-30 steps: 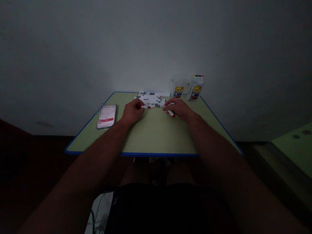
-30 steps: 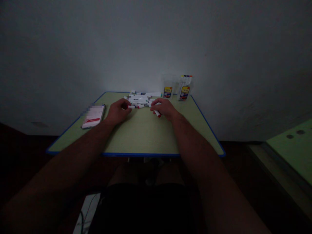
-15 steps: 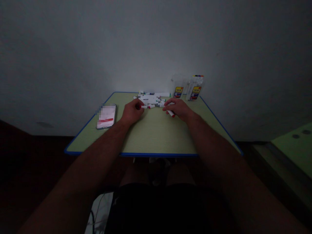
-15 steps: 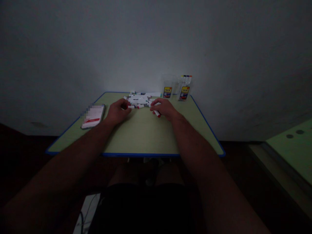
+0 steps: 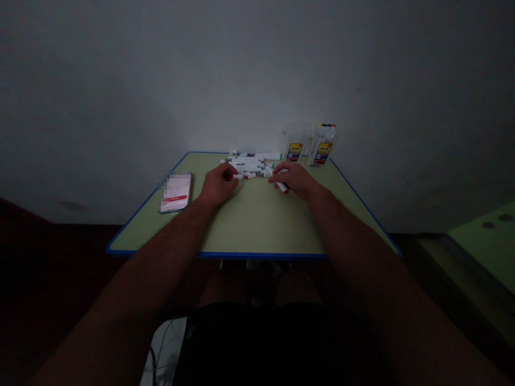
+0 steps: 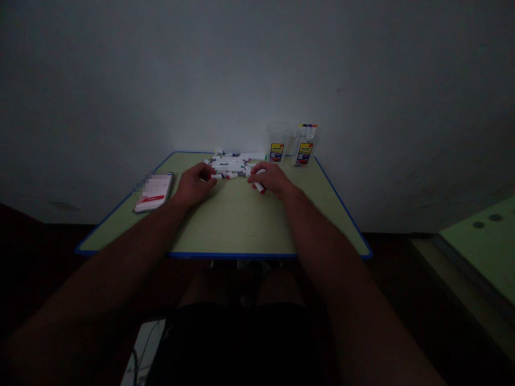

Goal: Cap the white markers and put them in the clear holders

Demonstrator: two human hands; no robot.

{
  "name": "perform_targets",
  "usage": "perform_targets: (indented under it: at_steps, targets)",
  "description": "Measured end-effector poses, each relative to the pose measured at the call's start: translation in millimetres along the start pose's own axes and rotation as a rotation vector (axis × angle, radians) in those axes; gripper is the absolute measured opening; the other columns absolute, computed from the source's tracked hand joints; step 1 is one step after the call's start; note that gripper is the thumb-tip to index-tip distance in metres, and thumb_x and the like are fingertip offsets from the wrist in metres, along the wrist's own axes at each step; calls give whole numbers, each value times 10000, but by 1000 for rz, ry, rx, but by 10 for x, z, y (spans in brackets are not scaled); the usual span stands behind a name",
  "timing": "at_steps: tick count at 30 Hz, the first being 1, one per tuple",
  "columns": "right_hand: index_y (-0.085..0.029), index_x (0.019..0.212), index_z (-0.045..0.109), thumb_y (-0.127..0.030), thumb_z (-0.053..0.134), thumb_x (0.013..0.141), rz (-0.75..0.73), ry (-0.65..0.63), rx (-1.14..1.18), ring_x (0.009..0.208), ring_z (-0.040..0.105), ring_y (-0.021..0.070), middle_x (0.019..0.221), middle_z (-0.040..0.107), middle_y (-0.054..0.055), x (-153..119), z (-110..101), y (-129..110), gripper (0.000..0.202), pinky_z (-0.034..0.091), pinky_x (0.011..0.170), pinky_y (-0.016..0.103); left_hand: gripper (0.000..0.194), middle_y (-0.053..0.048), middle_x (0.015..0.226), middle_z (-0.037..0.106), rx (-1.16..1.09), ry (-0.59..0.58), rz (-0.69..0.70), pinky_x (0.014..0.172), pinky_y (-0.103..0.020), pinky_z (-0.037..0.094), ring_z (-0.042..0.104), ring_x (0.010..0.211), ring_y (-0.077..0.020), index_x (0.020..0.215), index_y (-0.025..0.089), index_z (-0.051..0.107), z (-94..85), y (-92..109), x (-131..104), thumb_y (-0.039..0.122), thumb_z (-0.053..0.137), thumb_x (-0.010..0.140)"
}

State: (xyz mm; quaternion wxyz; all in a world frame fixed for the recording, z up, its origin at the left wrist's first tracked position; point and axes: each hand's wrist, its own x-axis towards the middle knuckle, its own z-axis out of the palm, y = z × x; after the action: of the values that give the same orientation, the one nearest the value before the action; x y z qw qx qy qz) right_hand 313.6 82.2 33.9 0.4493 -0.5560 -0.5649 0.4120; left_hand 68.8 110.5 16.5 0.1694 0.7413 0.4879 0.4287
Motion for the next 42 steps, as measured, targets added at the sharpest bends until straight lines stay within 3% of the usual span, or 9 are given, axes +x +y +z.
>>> perform_targets:
  at_steps: [8,19,27,42]
  targets:
    - [-154,909,649,-85,801,695,52,-29,2,443,526,110,615,677,37,41,-27,17,272,368,374,208,145,2,743,616,-23,13,-40,700,-332,452,542,702,-163,826,224,619,-18,1,25,167,680,707]
    - [-107,806,736,-119,800,700,31,-94,-84,413,462,64,586,675,16,2,-40,-8,125,321,400,208,176,18,683,587,-140,30,-61,642,-297,410,511,661,-142,805,206,639,-1,-53,53,140,712,659]
    - [-129,727,747,-112,776,720,-1,-104,-101,577,605,95,722,741,72,13,-52,8,35,432,501,201,200,20,670,578,-338,-14,-90,562,-267,393,492,614,-122,808,200,647,47,-174,93,139,738,641]
    - [-140,696,750,-119,759,727,-3,-116,-100,552,600,91,695,736,62,35,-59,46,38,435,480,188,220,28,657,567,-428,-80,-95,523,-243,388,489,589,-100,785,196,653,37,-137,68,82,747,621]
